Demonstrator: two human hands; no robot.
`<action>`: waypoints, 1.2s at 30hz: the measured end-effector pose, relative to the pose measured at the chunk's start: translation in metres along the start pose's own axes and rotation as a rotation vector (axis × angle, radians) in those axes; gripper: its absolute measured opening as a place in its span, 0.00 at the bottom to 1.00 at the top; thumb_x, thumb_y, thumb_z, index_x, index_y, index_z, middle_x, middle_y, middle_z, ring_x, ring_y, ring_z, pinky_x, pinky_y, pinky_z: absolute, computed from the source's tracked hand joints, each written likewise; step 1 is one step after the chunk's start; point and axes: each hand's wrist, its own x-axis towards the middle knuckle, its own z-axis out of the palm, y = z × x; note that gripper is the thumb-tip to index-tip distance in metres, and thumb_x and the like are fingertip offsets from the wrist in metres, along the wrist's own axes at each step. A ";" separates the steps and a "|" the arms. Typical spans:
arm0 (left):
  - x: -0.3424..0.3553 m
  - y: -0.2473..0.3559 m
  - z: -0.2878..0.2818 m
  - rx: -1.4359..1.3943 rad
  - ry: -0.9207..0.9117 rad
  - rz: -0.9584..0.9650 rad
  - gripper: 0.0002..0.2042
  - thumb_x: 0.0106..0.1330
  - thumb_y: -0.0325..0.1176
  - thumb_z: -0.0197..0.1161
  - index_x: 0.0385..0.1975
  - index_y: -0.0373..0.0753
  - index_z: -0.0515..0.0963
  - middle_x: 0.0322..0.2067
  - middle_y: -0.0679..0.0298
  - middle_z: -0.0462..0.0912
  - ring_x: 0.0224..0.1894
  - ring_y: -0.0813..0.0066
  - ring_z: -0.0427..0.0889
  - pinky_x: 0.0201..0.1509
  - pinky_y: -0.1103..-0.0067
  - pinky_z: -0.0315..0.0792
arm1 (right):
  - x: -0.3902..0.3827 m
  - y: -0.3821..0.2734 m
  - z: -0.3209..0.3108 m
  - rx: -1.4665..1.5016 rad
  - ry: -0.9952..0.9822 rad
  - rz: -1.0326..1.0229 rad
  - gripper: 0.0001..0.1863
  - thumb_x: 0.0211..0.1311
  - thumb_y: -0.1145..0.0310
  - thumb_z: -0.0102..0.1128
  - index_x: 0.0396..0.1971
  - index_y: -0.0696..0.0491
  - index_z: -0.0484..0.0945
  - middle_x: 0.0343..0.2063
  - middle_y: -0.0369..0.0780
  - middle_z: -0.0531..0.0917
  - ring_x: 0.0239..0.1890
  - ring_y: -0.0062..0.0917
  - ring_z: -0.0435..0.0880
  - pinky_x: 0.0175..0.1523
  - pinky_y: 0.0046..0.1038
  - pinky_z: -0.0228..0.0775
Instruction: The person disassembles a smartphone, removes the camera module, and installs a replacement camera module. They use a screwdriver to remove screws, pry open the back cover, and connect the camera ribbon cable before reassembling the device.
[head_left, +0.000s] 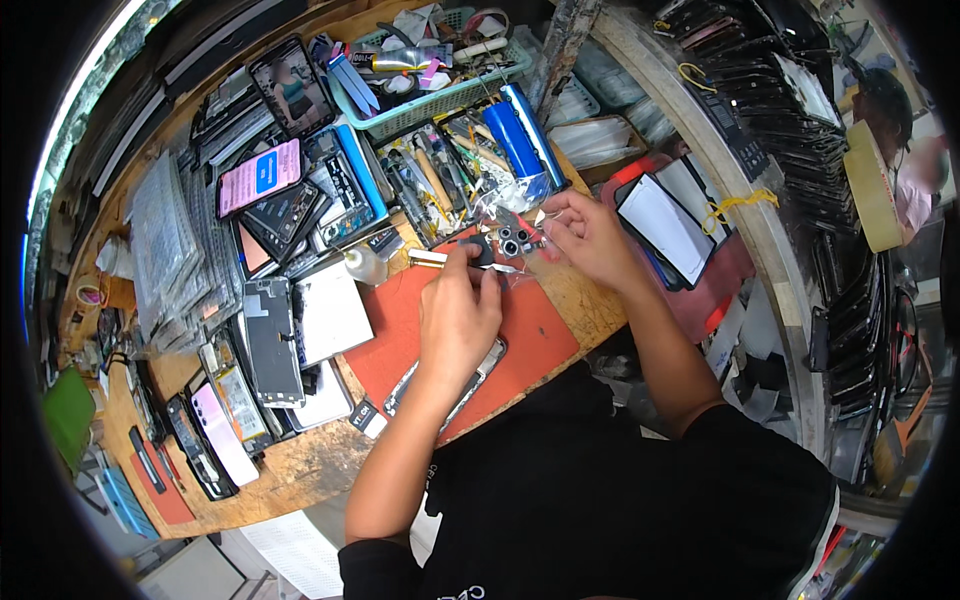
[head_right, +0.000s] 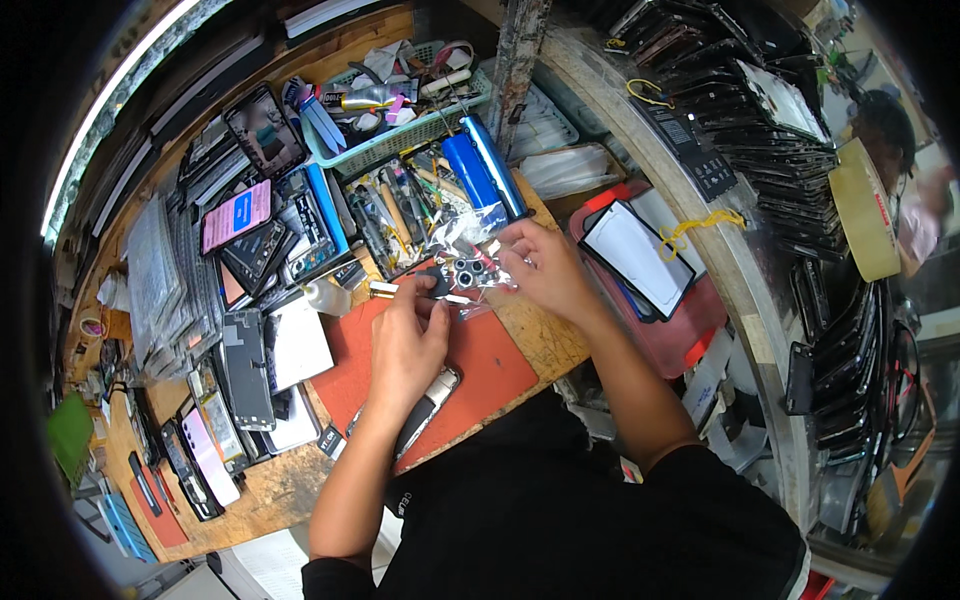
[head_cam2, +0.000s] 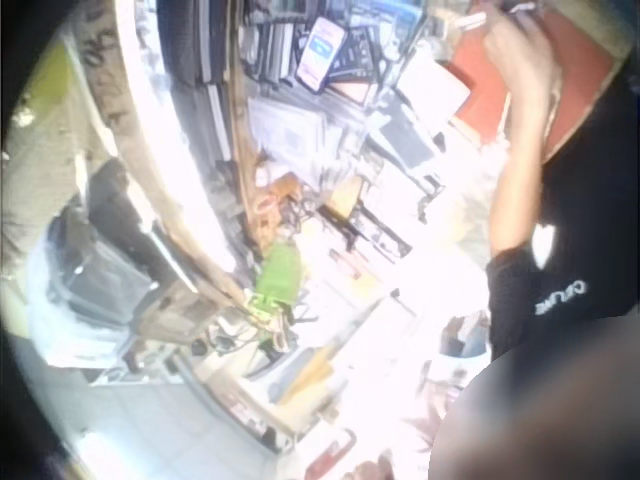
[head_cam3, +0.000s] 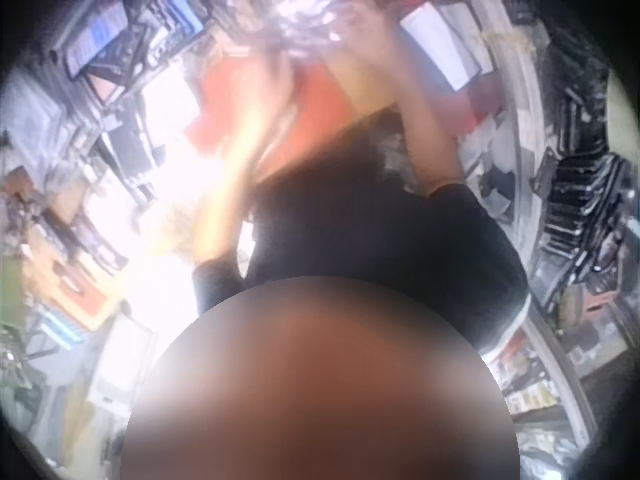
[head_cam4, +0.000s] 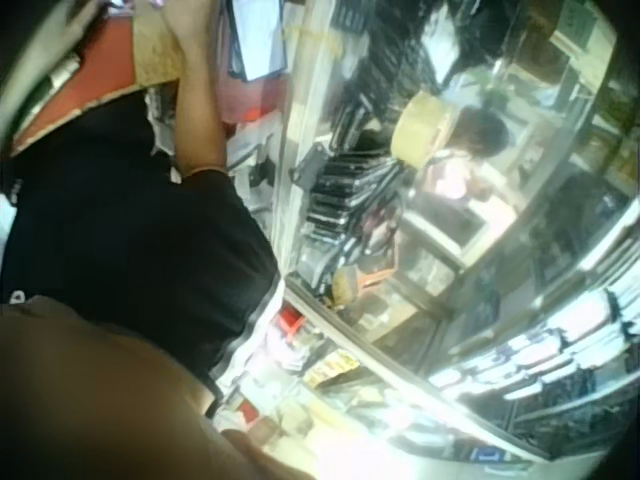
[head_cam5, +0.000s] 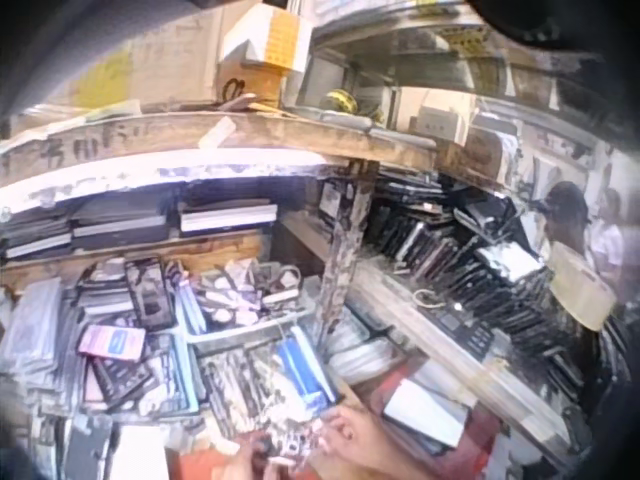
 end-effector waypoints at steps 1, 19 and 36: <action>0.001 0.000 0.001 -0.022 -0.006 -0.040 0.15 0.74 0.30 0.67 0.56 0.30 0.81 0.33 0.52 0.92 0.31 0.62 0.91 0.39 0.66 0.81 | -0.001 0.001 0.001 0.105 -0.036 0.014 0.11 0.77 0.74 0.63 0.53 0.61 0.81 0.37 0.38 0.88 0.37 0.18 0.88 0.37 0.25 0.81; 0.008 -0.011 -0.005 -0.261 0.351 -0.099 0.15 0.71 0.19 0.68 0.56 0.31 0.77 0.34 0.61 0.87 0.32 0.77 0.87 0.36 0.77 0.83 | 0.050 -0.017 0.036 -0.144 -0.087 -0.341 0.06 0.73 0.75 0.68 0.44 0.60 0.83 0.30 0.38 0.89 0.30 0.18 0.87 0.37 0.26 0.79; -0.119 -0.001 -0.044 0.319 0.341 0.175 0.07 0.69 0.18 0.66 0.45 0.32 0.84 0.40 0.53 0.88 0.44 0.53 0.88 0.51 0.63 0.78 | -0.014 -0.047 0.049 -0.758 -0.046 -0.697 0.05 0.65 0.72 0.67 0.36 0.57 0.86 0.36 0.45 0.83 0.41 0.42 0.88 0.44 0.44 0.83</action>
